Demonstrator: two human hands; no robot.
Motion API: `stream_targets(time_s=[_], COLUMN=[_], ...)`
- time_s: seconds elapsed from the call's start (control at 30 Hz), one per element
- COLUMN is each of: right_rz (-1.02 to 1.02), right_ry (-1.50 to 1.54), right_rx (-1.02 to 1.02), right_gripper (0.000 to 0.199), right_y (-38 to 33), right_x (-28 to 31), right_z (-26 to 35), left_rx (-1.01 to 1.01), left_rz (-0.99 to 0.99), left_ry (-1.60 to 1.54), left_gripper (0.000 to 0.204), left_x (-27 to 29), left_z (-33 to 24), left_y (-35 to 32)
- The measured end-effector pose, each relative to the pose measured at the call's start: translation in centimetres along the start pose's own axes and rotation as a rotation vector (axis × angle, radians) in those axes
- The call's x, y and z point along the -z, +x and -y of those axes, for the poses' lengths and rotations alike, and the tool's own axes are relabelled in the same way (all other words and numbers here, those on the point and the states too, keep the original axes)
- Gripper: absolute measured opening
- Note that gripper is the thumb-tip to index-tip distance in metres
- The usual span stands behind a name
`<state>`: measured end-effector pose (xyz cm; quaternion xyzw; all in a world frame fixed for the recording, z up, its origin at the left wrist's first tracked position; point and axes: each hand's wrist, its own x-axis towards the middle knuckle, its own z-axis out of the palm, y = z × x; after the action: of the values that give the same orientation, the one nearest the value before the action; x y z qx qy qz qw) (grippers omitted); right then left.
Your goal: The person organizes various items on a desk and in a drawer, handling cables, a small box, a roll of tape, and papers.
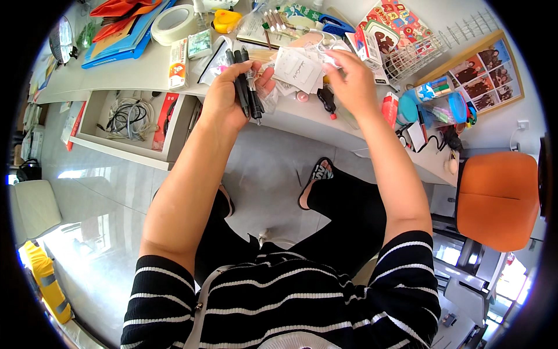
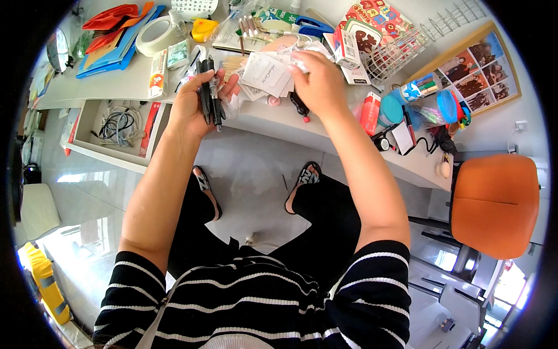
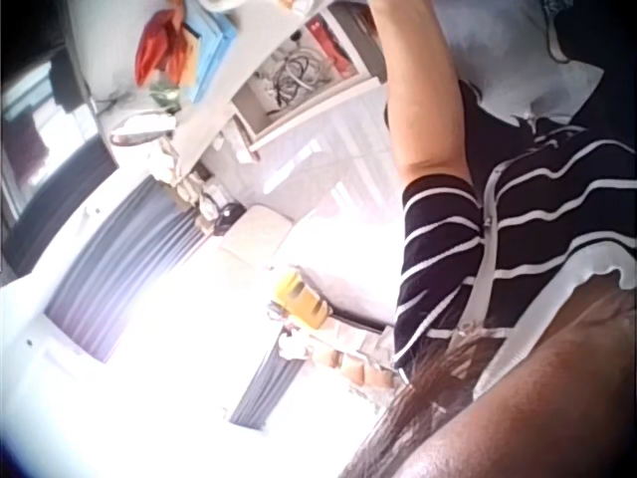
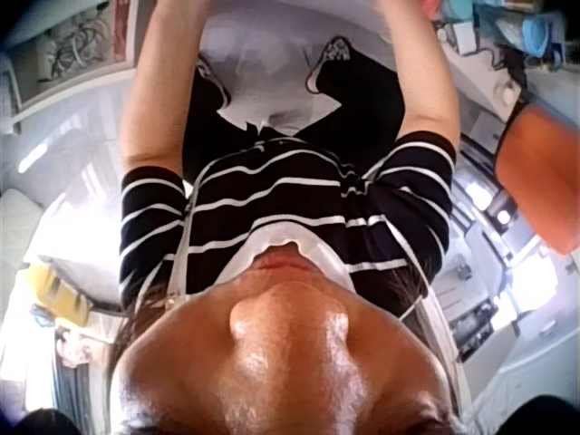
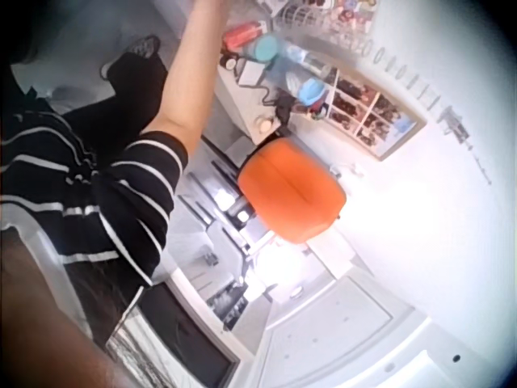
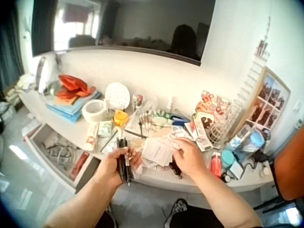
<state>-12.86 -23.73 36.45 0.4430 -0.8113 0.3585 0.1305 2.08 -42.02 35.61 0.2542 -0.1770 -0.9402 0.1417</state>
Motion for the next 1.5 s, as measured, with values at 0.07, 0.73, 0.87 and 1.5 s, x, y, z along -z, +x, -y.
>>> stream_targets(time_s=[0.07, 0.73, 0.87, 1.5], right_rz=[-0.069, 0.872, 0.887, -0.232], right_ry=[0.111, -0.312, -0.220, 0.974], right_rx=[-0.077, -1.180, -1.199, -0.375], right_gripper=[0.017, 0.047, 0.037, 0.009], right_y=[-0.7, -34.3, -35.3, -6.3], right_x=[0.9, -22.8, -24.1, -3.9], right_z=[0.2, -12.5, -12.9, 10.2], left_rx=[-0.008, -0.101, -0.114, -0.024], left_rz=[0.010, 0.006, 0.011, 0.382], left_ry=[-0.013, 0.022, 0.049, -0.180], left_gripper=[0.023, 0.029, 0.028, 0.015], left_x=[0.2, 0.1, 0.3, 0.5], left_z=[-0.3, -1.0, -1.1, -1.0], left_y=[0.5, -1.7, -1.8, -4.5])
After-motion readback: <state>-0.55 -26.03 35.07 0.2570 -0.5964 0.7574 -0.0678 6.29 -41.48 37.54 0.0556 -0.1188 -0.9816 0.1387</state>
